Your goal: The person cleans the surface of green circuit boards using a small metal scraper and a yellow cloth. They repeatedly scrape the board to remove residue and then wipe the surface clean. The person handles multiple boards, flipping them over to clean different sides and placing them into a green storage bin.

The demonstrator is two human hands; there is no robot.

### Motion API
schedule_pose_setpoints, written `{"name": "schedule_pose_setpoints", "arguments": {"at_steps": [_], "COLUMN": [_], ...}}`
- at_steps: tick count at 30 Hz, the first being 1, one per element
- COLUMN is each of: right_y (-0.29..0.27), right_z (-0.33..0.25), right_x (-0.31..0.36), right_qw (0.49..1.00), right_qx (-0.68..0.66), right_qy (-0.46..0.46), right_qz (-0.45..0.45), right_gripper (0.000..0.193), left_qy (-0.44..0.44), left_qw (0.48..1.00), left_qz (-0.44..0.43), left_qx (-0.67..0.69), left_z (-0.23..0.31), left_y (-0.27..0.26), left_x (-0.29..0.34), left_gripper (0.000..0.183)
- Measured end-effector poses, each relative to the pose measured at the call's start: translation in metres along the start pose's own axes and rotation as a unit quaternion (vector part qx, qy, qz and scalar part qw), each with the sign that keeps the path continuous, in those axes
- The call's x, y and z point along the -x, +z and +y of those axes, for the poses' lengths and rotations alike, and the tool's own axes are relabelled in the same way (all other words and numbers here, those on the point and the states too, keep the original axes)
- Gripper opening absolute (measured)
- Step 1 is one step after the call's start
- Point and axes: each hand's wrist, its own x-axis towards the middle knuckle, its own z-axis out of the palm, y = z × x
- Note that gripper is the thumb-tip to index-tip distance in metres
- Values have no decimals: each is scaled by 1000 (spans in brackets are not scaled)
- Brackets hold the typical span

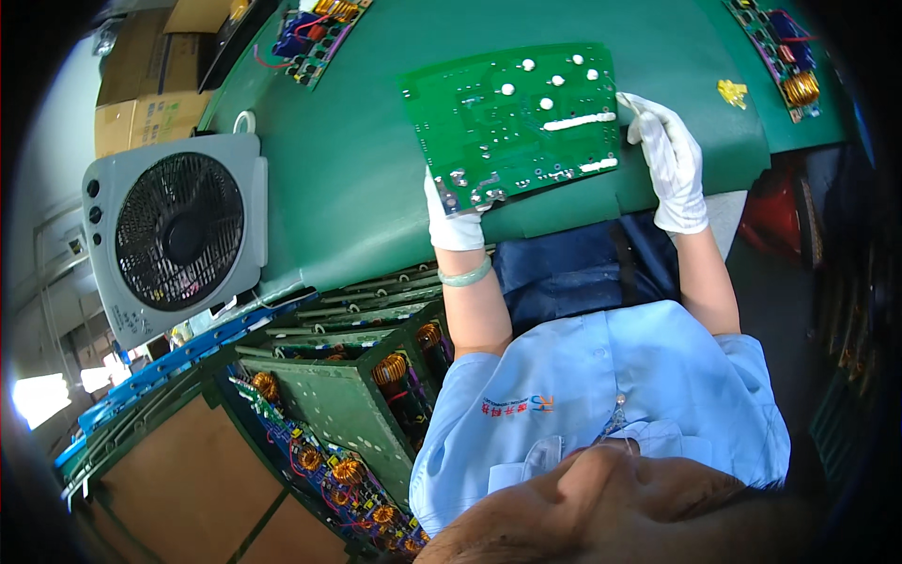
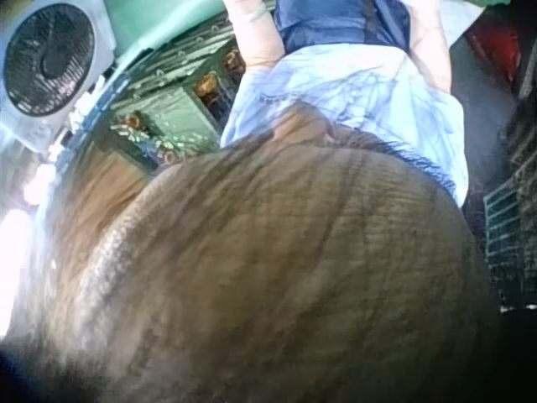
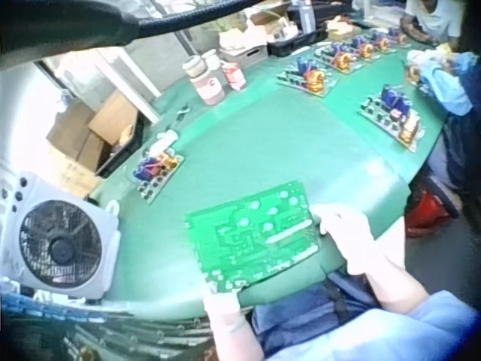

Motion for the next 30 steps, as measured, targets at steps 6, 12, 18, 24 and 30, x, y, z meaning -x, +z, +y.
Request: {"name": "schedule_pose_setpoints", "arguments": {"at_steps": [6,12,18,24,30], "right_y": [11,21,25,25,25], "right_z": [-13,-46,-35,-33,-37], "right_x": [2,18,21,22,17], "right_qw": [995,958,929,923,934], "right_qx": [-73,183,239,251,227], "right_qy": [58,-219,-282,-291,-277], "right_qz": [18,-41,-9,-22,11], "right_gripper": [26,30,31,28,24], "left_qy": [38,21,14,15,16], "left_qw": [998,999,999,999,999], "left_qz": [38,12,5,3,0], "left_qx": [-22,-32,-39,-36,-37], "left_z": [3,4,3,3,3], "left_y": [32,25,27,27,27], "left_x": [14,14,16,16,16], "left_gripper": [33,33,33,33,33]}}
